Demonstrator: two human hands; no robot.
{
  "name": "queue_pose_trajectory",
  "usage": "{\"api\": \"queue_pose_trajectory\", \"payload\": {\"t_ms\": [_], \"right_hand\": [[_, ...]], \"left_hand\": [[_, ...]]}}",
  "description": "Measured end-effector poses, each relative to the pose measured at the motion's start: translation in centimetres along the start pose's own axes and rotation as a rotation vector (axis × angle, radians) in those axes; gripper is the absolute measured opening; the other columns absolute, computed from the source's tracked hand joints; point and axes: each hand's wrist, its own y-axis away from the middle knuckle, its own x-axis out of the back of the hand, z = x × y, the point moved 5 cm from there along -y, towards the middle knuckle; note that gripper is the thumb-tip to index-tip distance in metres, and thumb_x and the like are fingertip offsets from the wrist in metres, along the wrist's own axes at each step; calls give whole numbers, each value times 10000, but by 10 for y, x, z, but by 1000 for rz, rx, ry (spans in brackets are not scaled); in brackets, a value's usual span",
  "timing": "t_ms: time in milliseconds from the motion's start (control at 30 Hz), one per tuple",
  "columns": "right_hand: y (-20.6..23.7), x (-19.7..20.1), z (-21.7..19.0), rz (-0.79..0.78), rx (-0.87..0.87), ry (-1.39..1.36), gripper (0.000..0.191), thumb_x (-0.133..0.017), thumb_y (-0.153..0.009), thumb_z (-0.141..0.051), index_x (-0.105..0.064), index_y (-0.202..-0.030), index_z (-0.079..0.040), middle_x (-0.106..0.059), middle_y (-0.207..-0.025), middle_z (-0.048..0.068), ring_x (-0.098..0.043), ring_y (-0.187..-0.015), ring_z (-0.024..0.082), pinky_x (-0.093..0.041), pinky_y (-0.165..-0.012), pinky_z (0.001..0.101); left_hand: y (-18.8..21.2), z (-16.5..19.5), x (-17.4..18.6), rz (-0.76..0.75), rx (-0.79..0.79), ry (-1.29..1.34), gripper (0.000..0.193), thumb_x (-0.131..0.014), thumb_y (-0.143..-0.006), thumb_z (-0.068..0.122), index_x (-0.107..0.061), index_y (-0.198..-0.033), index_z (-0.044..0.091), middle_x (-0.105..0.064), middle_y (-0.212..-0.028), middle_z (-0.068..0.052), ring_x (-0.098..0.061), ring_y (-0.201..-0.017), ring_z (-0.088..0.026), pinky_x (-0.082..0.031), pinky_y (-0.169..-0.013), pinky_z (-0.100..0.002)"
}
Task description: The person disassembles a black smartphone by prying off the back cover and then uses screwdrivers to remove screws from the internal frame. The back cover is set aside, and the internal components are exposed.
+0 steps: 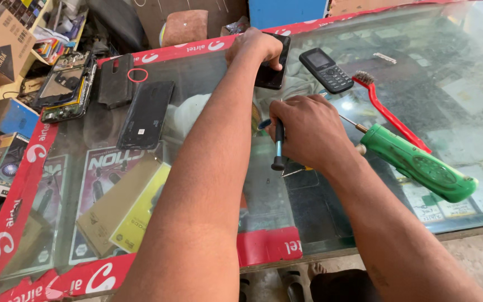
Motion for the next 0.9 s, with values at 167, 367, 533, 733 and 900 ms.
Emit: {"api": "queue_pose_trajectory", "payload": {"t_ms": [167, 367, 533, 733, 900], "right_hand": [[2, 1, 2, -17, -24, 1, 162, -717, -798, -194, -615, -841, -75, -666, -748, 111, -664, -857, 353, -477, -830, 506], [4, 11, 5, 134, 57, -75, 184, -750, -731, -152, -605, -814, -76, -695, -857, 128, -661, -923, 382, -491, -849, 510], [10, 29, 10, 410, -82, -265, 197, -731, -753, -65, -589, -885, -30, -727, -954, 159, -698, -862, 333, -544, -744, 427], [17, 35, -10, 469, -365, -804, 302, -712, -984, -196, -506, -804, -70, -655, -809, 3, -627, -689, 78, -486, -612, 242], [68, 13, -76, 344, -490, -892, 397, -798, -899, -148, -422, -776, -110, -448, -675, -63, -356, -616, 31, -309, -513, 218]], "left_hand": [[8, 17, -4, -59, -40, -5, 705, -939, -653, 243, -724, -1303, 73, -707, -1333, -106, -700, -1228, -261, -584, -996, -402], [3, 11, -14, 79, -143, 484, 508, -755, -735, 40, -633, -1228, 17, -811, -1067, -182, -778, -1005, -282, -579, -899, -398], [16, -31, -15, -94, -403, 1196, 366, -689, -855, -23, -585, -1201, -79, -700, -1111, -161, -659, -1041, -244, -542, -923, -423], [110, -101, -18, -207, -431, 1489, 493, -612, -858, -70, -521, -1340, -13, -656, -1236, -116, -627, -1144, -216, -485, -1037, -364], [199, -144, -26, -11, -443, 1419, 398, -626, -938, 37, -521, -1313, -47, -668, -1233, -141, -619, -1148, -190, -478, -1031, -327]]}}
